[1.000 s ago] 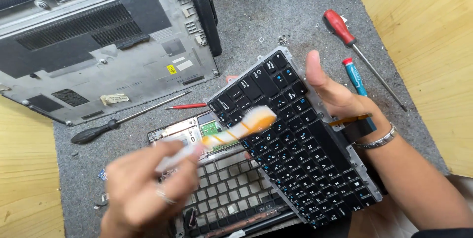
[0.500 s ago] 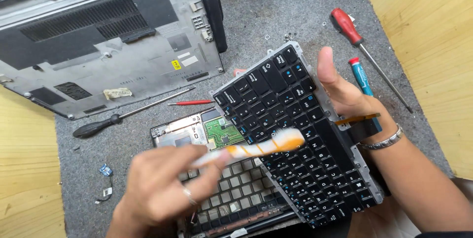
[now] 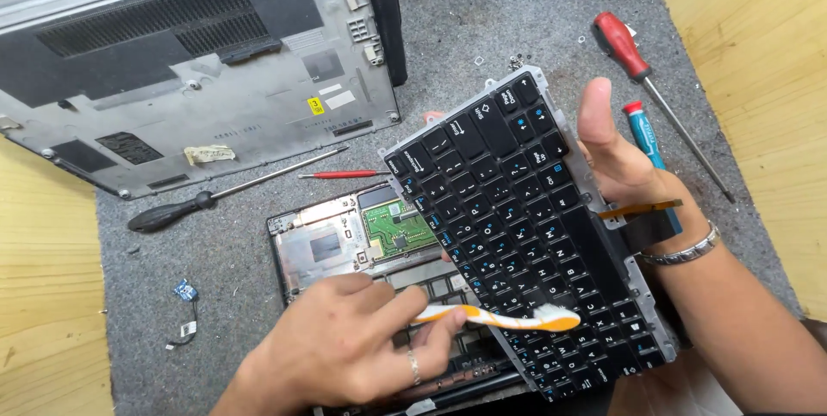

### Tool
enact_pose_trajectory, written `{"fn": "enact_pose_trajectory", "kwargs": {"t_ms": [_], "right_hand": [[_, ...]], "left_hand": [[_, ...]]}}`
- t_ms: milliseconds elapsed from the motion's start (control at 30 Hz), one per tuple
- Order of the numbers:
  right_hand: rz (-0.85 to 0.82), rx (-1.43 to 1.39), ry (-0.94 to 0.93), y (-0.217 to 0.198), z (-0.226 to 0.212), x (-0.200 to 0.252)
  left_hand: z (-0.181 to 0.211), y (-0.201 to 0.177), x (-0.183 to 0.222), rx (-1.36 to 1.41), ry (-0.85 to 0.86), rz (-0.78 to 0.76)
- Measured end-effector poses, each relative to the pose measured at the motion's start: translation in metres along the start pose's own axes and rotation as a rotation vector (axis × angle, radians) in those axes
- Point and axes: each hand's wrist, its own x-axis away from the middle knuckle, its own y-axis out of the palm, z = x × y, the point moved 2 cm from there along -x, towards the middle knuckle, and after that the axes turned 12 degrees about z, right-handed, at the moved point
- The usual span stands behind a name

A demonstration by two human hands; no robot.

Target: Cleaning a laptop keyboard with a toothbrush and attempting to reconnect the ribbon cable during disassembly/reassembly.

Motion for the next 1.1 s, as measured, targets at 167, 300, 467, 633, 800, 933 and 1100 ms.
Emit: {"fn": "enact_pose_trajectory", "kwargs": {"t_ms": [167, 300, 467, 633, 800, 933, 1100], "right_hand": [[0.166, 0.247, -0.064, -0.007, -0.004, -0.008], [0.023, -0.008, 0.025, 0.023, 0.0, -0.005], [0.4, 0.167, 0.077, 0.02, -0.004, -0.013], [0.42, 0.35, -0.06, 0.02, -0.017, -0.022], [0.63, 0.313, 0.035, 0.036, -0.024, -0.022], [0.662, 0.237, 0.042, 0.045, -0.025, -0.022], [0.699, 0.248, 0.04, 0.046, -0.023, -0.024]], "left_hand": [[-0.026, -0.028, 0.021, -0.593, -0.233, 0.085], [-0.011, -0.019, 0.008, -0.445, -0.185, 0.181], [0.008, 0.018, 0.007, 0.068, -0.027, -0.093], [-0.025, -0.027, 0.025, -0.409, -0.218, 0.035], [-0.009, -0.018, 0.004, 0.006, -0.217, 0.013], [-0.015, 0.002, 0.018, 0.067, -0.152, -0.202], [-0.034, -0.031, 0.026, -0.403, -0.233, -0.057]]}}
